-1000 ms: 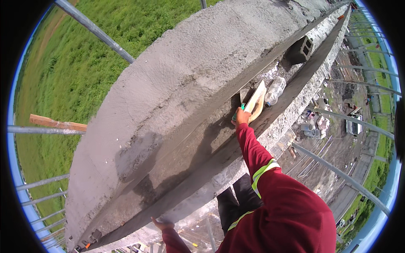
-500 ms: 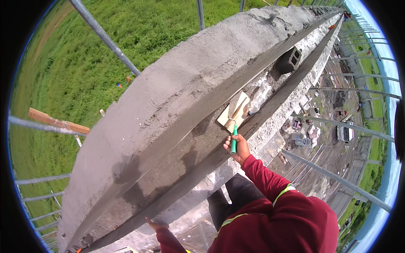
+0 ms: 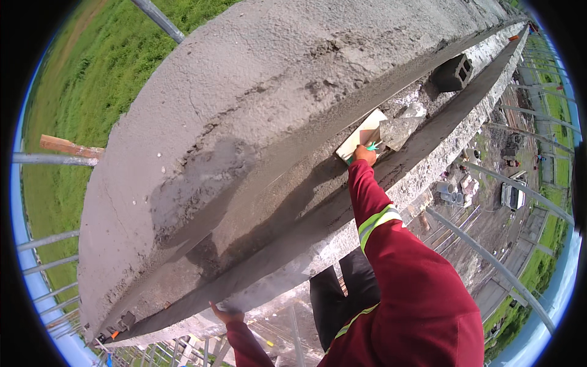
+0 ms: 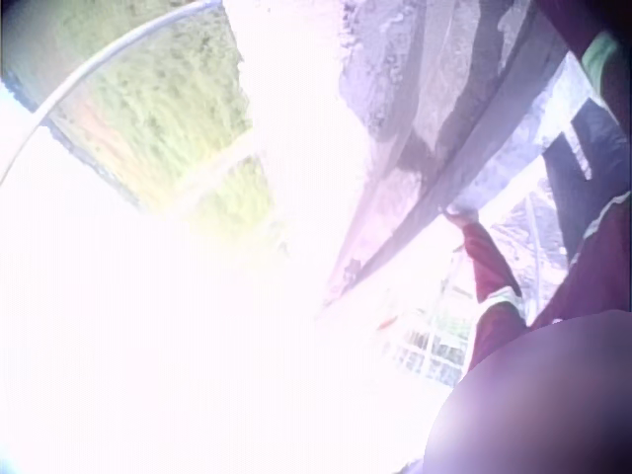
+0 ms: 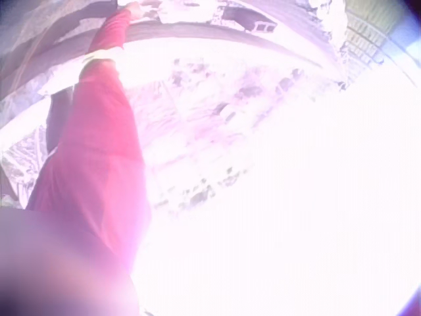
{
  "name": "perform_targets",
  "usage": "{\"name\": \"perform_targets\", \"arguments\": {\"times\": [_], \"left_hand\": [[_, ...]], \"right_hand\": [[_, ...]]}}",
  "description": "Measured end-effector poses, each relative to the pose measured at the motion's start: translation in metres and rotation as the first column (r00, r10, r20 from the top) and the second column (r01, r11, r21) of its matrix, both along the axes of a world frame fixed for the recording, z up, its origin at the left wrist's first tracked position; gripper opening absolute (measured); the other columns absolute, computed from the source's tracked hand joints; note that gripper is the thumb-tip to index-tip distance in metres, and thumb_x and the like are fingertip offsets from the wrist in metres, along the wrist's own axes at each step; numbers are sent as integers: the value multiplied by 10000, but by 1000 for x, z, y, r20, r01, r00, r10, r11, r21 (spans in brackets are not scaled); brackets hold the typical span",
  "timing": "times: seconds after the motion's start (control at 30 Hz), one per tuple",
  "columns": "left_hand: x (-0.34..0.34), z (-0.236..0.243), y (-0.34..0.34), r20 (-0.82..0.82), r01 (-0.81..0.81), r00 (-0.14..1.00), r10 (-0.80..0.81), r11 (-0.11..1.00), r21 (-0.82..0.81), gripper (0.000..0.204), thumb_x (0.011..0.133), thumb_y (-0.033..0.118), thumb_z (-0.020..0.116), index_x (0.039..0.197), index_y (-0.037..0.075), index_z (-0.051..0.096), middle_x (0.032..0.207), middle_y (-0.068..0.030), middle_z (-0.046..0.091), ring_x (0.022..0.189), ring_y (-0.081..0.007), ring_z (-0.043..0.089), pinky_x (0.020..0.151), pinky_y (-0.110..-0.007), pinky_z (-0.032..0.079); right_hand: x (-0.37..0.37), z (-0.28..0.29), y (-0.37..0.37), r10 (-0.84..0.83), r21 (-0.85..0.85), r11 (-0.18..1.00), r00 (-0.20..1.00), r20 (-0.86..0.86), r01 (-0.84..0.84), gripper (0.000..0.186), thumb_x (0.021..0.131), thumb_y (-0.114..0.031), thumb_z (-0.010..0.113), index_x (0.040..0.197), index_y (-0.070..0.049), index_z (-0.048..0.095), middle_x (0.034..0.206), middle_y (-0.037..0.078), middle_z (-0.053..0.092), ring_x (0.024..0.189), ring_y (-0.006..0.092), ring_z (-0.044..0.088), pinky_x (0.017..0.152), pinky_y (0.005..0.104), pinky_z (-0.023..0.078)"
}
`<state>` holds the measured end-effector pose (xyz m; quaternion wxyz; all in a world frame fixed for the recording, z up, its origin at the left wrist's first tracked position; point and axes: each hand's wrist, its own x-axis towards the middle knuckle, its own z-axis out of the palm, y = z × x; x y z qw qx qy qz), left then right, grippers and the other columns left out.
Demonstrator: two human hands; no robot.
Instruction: The person uses a trowel to smooth wet concrete along the edge of a large circular slab at a construction site. They repeatedly scrape and level the surface, moving along the perimeter while maintaining a consistent finish.
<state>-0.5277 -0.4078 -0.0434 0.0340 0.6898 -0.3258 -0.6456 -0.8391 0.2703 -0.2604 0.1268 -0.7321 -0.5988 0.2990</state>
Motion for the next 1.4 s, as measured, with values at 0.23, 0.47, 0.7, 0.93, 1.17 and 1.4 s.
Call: {"name": "perform_targets", "arguments": {"times": [0.23,0.47,0.7,0.93,1.17,1.4], "left_hand": [[-5,6,7,-44,3,999,-2,1000,1,770,847,646,732,1423,153,594,1478,-71,541,1344,-286,493,1136,-482,391],[2,-3,1,-113,41,992,-46,998,-46,878,834,675,714,1523,176,496,1561,-75,462,1427,-311,415,1189,-527,319],[20,-31,-20,-144,154,973,-181,972,-179,783,900,493,758,1552,166,474,1581,-64,457,1367,-277,481,1145,-467,412],[-3,-8,1,-40,-169,985,166,982,-85,977,804,495,859,1577,98,411,1580,-110,433,1324,-298,525,1099,-481,496],[-11,-31,16,576,107,814,72,956,-271,1647,565,557,970,1639,-13,-141,1662,-316,172,1534,-476,265,1265,-533,271],[-23,-10,21,510,94,859,48,964,-248,1549,716,515,949,1638,35,-199,1710,-289,62,1569,-477,179,1248,-586,244]], "right_hand": [[5,-26,11,40,-144,980,850,-525,-134,229,796,-110,840,903,-53,646,811,54,683,702,191,607,688,374,494],[13,10,-1,4,-278,921,722,-691,-272,223,817,37,708,1011,-14,612,832,84,689,739,204,676,666,345,523],[24,74,-38,-94,-367,855,586,-805,-367,266,845,91,576,1081,-30,557,894,130,649,778,294,698,715,425,615],[57,158,-81,118,-507,655,738,-664,-560,149,879,-36,607,957,-4,730,848,101,729,736,234,683,665,388,521],[100,245,-153,880,19,-263,-248,-404,-965,247,865,36,671,1107,45,720,1013,102,715,901,175,685,770,316,573],[103,277,-236,834,-33,-492,-460,-304,-870,485,748,-39,838,1217,27,731,1042,128,776,913,193,738,858,346,584]]}}
